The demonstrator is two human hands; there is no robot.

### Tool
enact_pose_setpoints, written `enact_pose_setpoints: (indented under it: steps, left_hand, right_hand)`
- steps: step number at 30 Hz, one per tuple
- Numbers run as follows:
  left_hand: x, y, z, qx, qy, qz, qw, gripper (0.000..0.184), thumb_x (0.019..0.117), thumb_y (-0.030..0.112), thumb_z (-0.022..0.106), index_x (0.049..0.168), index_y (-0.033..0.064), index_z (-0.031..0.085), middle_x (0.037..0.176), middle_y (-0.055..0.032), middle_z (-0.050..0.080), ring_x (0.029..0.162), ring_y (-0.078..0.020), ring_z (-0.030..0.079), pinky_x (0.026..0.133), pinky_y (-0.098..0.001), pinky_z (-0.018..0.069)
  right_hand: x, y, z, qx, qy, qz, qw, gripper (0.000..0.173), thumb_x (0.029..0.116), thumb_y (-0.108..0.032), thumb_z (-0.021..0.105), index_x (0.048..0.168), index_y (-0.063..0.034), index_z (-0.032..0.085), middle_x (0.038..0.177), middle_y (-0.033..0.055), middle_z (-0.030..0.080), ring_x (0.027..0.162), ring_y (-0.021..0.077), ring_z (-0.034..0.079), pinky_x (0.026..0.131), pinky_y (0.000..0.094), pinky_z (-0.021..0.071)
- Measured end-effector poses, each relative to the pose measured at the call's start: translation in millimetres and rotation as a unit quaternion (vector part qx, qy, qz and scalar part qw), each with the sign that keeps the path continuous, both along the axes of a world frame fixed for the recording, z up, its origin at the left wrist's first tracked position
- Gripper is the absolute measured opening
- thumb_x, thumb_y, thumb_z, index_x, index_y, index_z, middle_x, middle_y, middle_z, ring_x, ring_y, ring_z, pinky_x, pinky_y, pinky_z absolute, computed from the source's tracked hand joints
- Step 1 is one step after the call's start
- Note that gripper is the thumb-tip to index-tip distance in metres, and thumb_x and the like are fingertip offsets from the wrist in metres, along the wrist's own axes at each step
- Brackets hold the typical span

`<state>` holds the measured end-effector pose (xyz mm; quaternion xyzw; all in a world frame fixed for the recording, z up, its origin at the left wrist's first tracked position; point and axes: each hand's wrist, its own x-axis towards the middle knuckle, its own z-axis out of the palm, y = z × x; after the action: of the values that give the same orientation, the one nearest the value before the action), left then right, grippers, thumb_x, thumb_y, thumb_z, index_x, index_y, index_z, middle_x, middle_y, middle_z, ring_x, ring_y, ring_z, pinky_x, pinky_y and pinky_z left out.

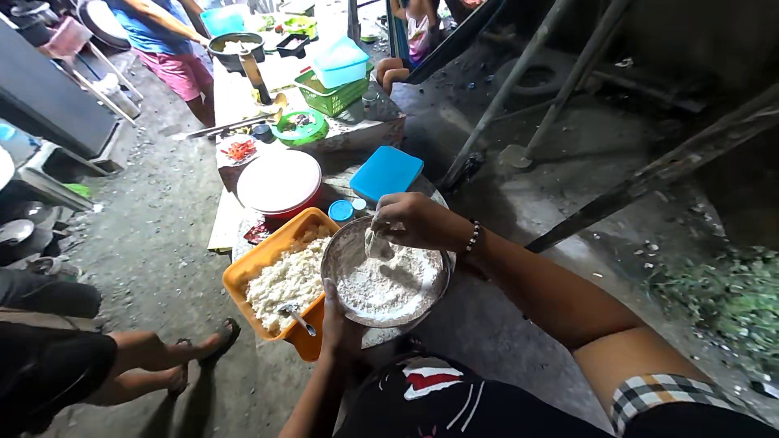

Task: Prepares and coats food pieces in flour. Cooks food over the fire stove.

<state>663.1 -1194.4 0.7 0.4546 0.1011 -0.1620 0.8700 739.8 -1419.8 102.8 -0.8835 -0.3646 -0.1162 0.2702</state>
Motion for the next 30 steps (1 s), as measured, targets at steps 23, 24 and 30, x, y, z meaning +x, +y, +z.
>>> enact_pose_setpoints:
  steps: [23, 24, 30]
  left_hand:
    - [-3.3, -1.9, 2.3, -0.006, 0.007, -0.012, 1.000, 0.063, 0.1078, 0.058, 0.018, 0.147, 0.0163, 0.043, 0.126, -0.0104, 0.067, 0.110, -0.0255, 0.069, 0.083, -0.0500, 0.0615]
    - [-3.5, -2.3, 3.7, -0.006, 0.009, -0.010, 1.000, 0.062, 0.1081, 0.057, 0.018, 0.147, 0.0160, 0.043, 0.125, -0.0105, 0.067, 0.110, -0.0251, 0.069, 0.084, -0.0493, 0.0616]
    - [-1.8, -2.5, 1.8, 0.000, -0.007, -0.010, 1.000, 0.061, 0.1091, 0.055, 0.017, 0.151, 0.0161, 0.039, 0.131, -0.0095, 0.064, 0.116, -0.0220, 0.066, 0.090, -0.0467, 0.0600]
  right_hand:
    - [-9.9, 9.4, 5.8, 0.011, 0.011, 0.017, 1.000, 0.006, 0.0861, -0.006, 0.076, 0.092, -0.0043, 0.077, 0.087, 0.0068, 0.071, 0.080, 0.0147, 0.069, 0.074, 0.0313, 0.0588]
    - [-10.0, 9.4, 6.1, 0.011, 0.013, 0.017, 1.000, 0.006, 0.0862, -0.006, 0.076, 0.092, -0.0042, 0.077, 0.087, 0.0070, 0.071, 0.080, 0.0150, 0.069, 0.074, 0.0314, 0.0588]
    - [-11.3, 9.5, 8.5, 0.000, 0.027, 0.004, 1.000, 0.007, 0.0871, -0.007, 0.076, 0.093, -0.0037, 0.077, 0.089, 0.0085, 0.072, 0.082, 0.0173, 0.070, 0.076, 0.0353, 0.0594]
